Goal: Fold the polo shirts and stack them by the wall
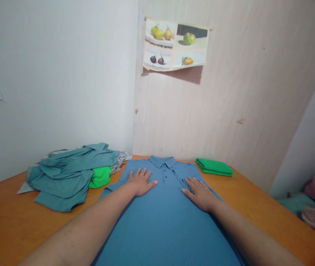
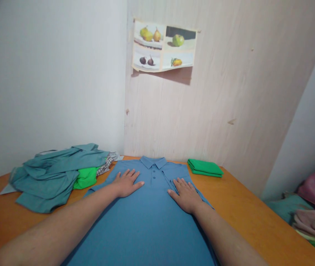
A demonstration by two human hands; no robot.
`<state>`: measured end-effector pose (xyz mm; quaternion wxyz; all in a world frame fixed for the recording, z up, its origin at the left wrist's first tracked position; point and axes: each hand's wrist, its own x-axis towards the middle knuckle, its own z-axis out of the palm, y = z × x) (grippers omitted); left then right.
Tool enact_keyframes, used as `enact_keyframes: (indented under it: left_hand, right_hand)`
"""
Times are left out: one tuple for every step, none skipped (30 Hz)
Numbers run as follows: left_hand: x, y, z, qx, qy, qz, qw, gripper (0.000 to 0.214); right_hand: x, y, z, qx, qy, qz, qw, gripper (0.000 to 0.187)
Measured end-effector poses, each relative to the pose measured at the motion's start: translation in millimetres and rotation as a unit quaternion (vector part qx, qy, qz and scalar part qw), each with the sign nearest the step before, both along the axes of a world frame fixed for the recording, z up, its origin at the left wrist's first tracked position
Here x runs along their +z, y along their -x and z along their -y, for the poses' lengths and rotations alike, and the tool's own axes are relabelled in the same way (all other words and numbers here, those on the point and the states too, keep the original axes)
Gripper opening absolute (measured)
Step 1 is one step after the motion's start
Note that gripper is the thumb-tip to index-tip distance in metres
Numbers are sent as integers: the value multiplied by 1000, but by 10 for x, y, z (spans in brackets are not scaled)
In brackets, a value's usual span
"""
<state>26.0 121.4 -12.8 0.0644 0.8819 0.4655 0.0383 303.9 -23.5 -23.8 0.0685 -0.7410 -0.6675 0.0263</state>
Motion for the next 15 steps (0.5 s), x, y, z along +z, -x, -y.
enact_keyframes:
  left_hand:
    - [-2, -14, -35, 0, -1, -1, 1000, 96]
    - [-4, -27, -64, 0, -2, -3, 1000, 96]
    - [-5, -38, -88, 0, -2, -5, 1000, 95]
    - [-6, -48, -106, 0, -1, -7, 1000, 94]
    - [-7, -55, -118, -1, 0, -8, 1000, 94]
    - [-8, -60, -125, -3, 0, -9, 1000, 93]
    - [-8, -64, -127, -5, 0, -10, 1000, 93]
    - [-6, -65, -124, -6, 0, -10, 1000, 93]
    - [-3, -65, -118, -7, -2, -11, 1000, 93]
    - [2, -64, -108, -9, -7, -10, 1000, 92]
    - [9, -63, -95, -13, -18, -6, 1000, 91]
    - [18, -61, -80, -18, -35, -1, 999, 89]
    - [27, -58, -62, -24, -58, 7, 998, 85]
    - [37, -55, -42, -31, -86, 15, 996, 79]
    - [45, -50, -18, -38, -115, 24, 992, 73]
  right_hand:
    - [-4, -22, -30, 0, 1, 2, 1000, 88]
    - [-10, -44, -58, 0, 1, 3, 1000, 88]
    - [-18, -65, -86, -1, 1, 5, 1000, 89]
    - [-28, -82, -112, -1, 2, 6, 1000, 89]
    - [-39, -96, -134, 0, 1, 8, 1000, 88]
    - [-49, -105, -153, 1, 1, 9, 1000, 88]
    - [-57, -108, -168, 2, 1, 9, 1000, 87]
    - [-61, -105, -176, 3, 1, 8, 1000, 87]
    - [-58, -98, -178, 3, 1, 4, 1000, 87]
    - [-47, -89, -173, 4, -1, -4, 1000, 87]
    - [-27, -85, -159, 3, -9, -20, 1000, 88]
    - [4, -89, -135, -2, -23, -41, 999, 88]
    - [45, -107, -100, -9, -41, -62, 997, 87]
    - [94, -142, -52, -20, -63, -84, 994, 84]
    - [151, -195, 10, -35, -89, -107, 990, 80]
